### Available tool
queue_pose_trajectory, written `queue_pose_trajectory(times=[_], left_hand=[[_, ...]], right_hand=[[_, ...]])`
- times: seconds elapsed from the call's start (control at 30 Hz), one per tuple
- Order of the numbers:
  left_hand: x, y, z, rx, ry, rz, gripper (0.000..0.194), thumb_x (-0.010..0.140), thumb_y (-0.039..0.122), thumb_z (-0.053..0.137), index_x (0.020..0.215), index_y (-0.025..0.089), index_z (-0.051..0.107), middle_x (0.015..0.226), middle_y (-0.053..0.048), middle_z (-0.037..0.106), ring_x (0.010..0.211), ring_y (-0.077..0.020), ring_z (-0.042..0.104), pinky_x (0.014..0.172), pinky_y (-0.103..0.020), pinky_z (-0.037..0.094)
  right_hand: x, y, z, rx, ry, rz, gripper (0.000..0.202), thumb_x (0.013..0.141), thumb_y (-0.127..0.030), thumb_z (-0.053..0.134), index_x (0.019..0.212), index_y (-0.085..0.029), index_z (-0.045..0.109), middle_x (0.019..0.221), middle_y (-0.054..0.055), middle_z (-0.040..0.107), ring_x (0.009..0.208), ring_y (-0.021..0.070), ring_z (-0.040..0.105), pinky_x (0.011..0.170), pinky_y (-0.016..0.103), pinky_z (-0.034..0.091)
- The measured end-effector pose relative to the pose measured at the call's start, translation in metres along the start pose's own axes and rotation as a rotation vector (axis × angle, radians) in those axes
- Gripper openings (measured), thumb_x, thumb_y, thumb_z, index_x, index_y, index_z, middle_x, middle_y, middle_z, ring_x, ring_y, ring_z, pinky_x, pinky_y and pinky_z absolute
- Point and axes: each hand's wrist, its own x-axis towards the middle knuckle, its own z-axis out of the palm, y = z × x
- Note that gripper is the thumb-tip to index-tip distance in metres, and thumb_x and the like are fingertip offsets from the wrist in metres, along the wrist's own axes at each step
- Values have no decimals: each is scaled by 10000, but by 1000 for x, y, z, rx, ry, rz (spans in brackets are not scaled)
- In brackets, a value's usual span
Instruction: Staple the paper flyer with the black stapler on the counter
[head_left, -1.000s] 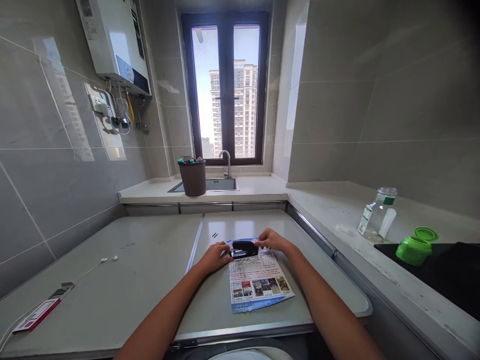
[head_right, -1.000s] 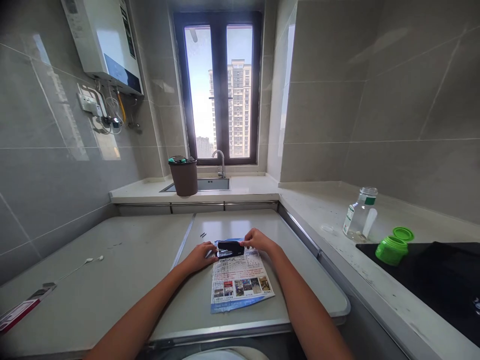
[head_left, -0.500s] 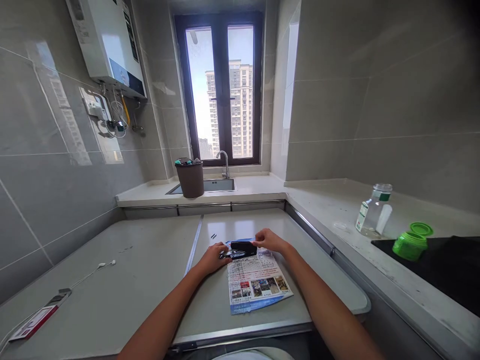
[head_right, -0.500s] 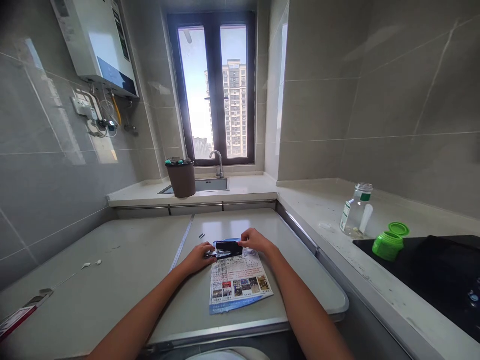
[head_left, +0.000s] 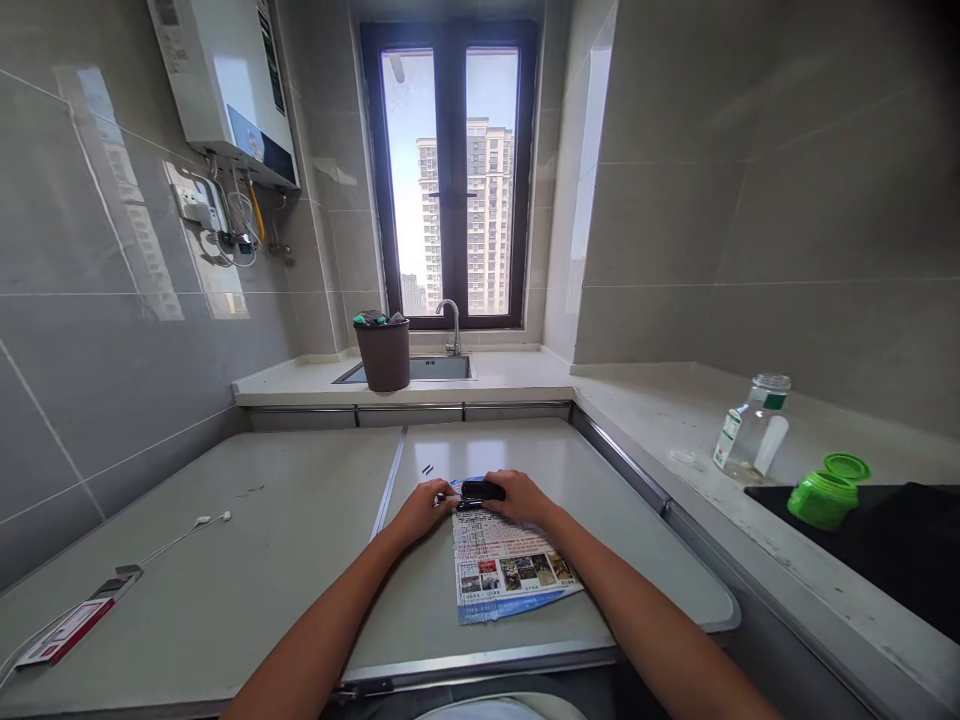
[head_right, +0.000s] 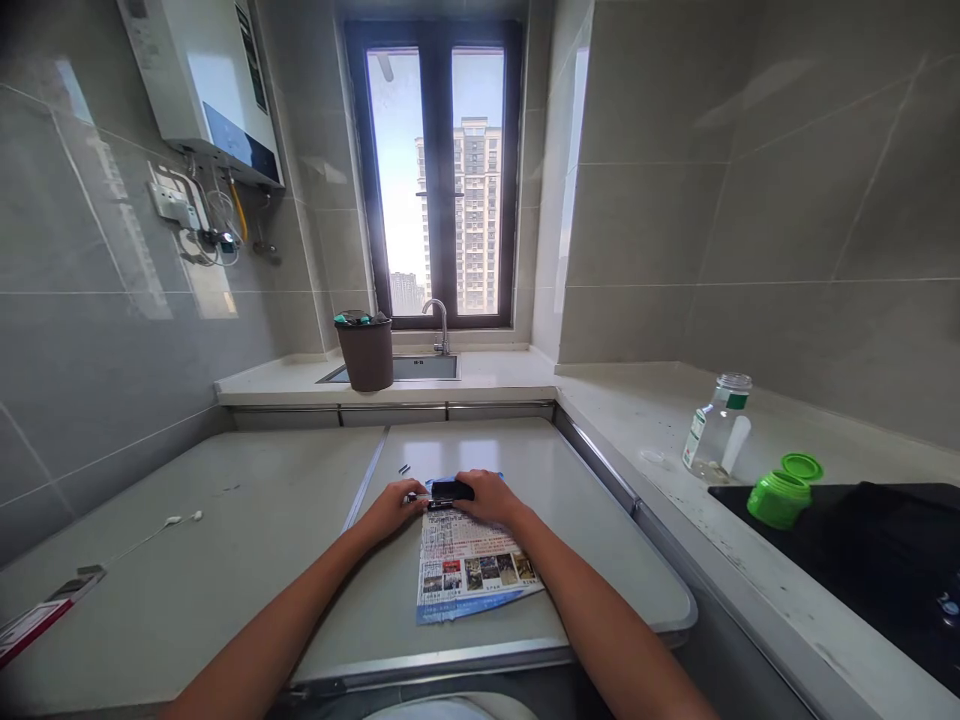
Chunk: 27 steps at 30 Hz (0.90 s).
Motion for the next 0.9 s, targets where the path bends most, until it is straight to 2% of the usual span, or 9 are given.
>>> queue_pose_trajectory(times=[0.1,0.23,0.3,0.37,0.53,0.63,0.73,0.9], left_hand=[[4,-2,0,-137,81,-41,320,912,512,675,931,198,735,974,-73,751,934,-250,684,888,-383,527],[8,-12,8,-650,52,-231,499,781,635,812,951,177,709,878,-61,738,820,-223,707,831,-376,568],[8,-16,11,-906,21,-303,515,722,578,897,974,173,704,888,-58,747,801,-208,724,836,-368,587],[7,-17,10,-1069,15,-357,470,708,457,950,985,166,706,924,-68,764,821,-198,740,846,-342,597],[5,-13,1,-1286,-19,-483,263,880,266,832,1055,113,712,1040,-141,789,899,-189,769,809,-255,609],[6,-15,1,-1311,12,-557,148,927,181,764,1032,94,704,1024,-156,790,863,-183,777,808,-254,623],[7,-19,4,-1293,42,-610,98,926,151,761,973,92,698,943,-138,780,787,-168,762,773,-250,628],[7,-17,6,-1278,51,-645,118,895,153,806,894,101,701,855,-88,736,634,-104,654,673,-216,603]], right_hand=[[0,-3,-7,-108,94,-126,201,926,-291,700,1114,-219,707,1075,88,748,1007,263,630,907,369,427],[1,-10,-10,-295,171,-297,273,969,-176,592,1221,-218,688,1223,123,731,1085,286,599,955,431,385],[1,-13,-8,-394,192,-369,305,1013,-143,518,1257,-228,681,1215,119,731,1079,272,597,949,431,372],[2,-16,-4,-486,255,-449,326,1039,-114,473,1262,-234,678,1163,101,736,1035,245,597,930,419,367],[5,-18,-1,-647,496,-630,257,1024,-70,531,1180,-205,684,1062,59,733,961,207,589,895,402,359],[4,-20,-3,-671,531,-640,244,1024,-70,536,1153,-211,686,1067,56,733,970,202,588,916,401,352],[3,-21,-5,-646,487,-594,260,1003,-63,544,1158,-217,687,1091,65,733,984,213,583,920,406,344],[4,-16,-5,-493,390,-296,294,857,-32,630,1087,-199,704,1111,90,724,1020,254,574,885,412,332]])
